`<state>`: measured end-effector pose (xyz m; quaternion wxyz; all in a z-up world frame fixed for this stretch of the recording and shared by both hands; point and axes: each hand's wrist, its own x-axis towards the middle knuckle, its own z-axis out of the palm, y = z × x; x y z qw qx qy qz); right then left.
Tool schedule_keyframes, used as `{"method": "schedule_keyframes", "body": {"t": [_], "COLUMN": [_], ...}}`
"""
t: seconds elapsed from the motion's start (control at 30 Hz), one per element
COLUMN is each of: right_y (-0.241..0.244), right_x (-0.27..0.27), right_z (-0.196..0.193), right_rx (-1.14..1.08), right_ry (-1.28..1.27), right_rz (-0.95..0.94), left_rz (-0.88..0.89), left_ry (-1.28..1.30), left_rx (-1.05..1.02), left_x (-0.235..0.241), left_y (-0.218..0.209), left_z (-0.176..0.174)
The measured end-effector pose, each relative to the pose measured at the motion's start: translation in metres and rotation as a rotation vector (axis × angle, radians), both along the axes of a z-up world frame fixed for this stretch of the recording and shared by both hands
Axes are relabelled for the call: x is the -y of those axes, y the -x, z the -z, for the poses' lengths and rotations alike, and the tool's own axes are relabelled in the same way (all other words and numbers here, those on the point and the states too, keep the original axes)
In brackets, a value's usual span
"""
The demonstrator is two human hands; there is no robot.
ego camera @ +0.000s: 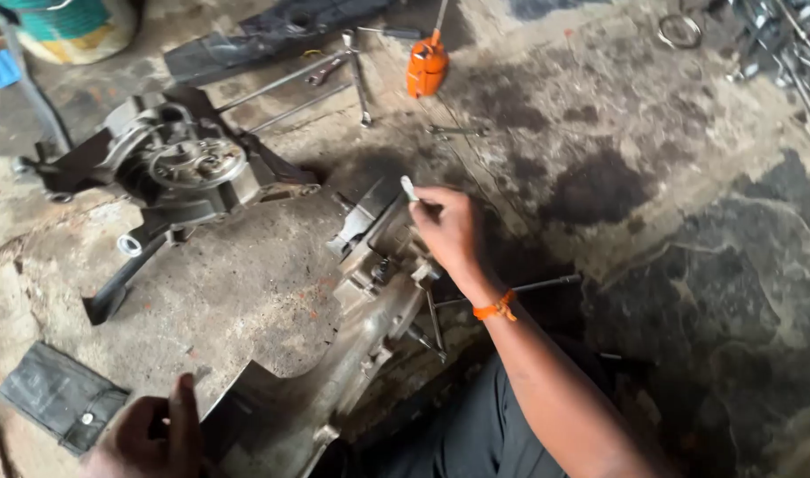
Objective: The person sits on the floor of a motorcycle repair shop working on a scooter engine crankcase. They first use a T-handle socket wrench to loosen and remove bolts from the crankcase halves, then pick up a flat file and repeatedly file the mating surface of the crankcase, steadying the casting with the other hand.
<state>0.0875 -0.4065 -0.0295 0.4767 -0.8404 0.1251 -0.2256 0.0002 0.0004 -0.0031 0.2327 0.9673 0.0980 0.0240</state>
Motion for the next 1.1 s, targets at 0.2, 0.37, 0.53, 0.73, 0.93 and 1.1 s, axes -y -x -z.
{"method": "schedule_keyframes", "body": {"t": [0.2,0.37,0.53,0.73,0.93,1.1], "right_y": [0.0,0.001,0.002,0.003,0.0,0.004], "right_x": [0.007,0.01,0.01,0.007,0.003,-0.003], "right_z": [0.026,0.012,0.022,0.028,0.024,0.002], "right_rx": [-0.009,0.075,0.066,0.07,-0.04,-0.041], "right_ry": [-0.191,-0.058,-0.073,-0.255,-0.328,-0.07], "right_rz": [-0.008,-0.146,0.021,0.004,0.001,0.056], "left_rz": [-0.06,-0.048,-0.06,-0.048,-0.097,-0.057], "left_ry": [-0.007,0.131,0.074,-0.039,0.014,0.063], "left_rx": [-0.051,0.052,0.092,0.01,-0.014,0.073], "left_x": [-0.007,-0.044,-0.063,-0.064,-0.058,-0.059], "left_y": [-0.006,-0.015,-0.015,-0.02,-0.021,-0.018], "left_z": [0.018,0.09,0.115,0.109,0.093,0.098]}}
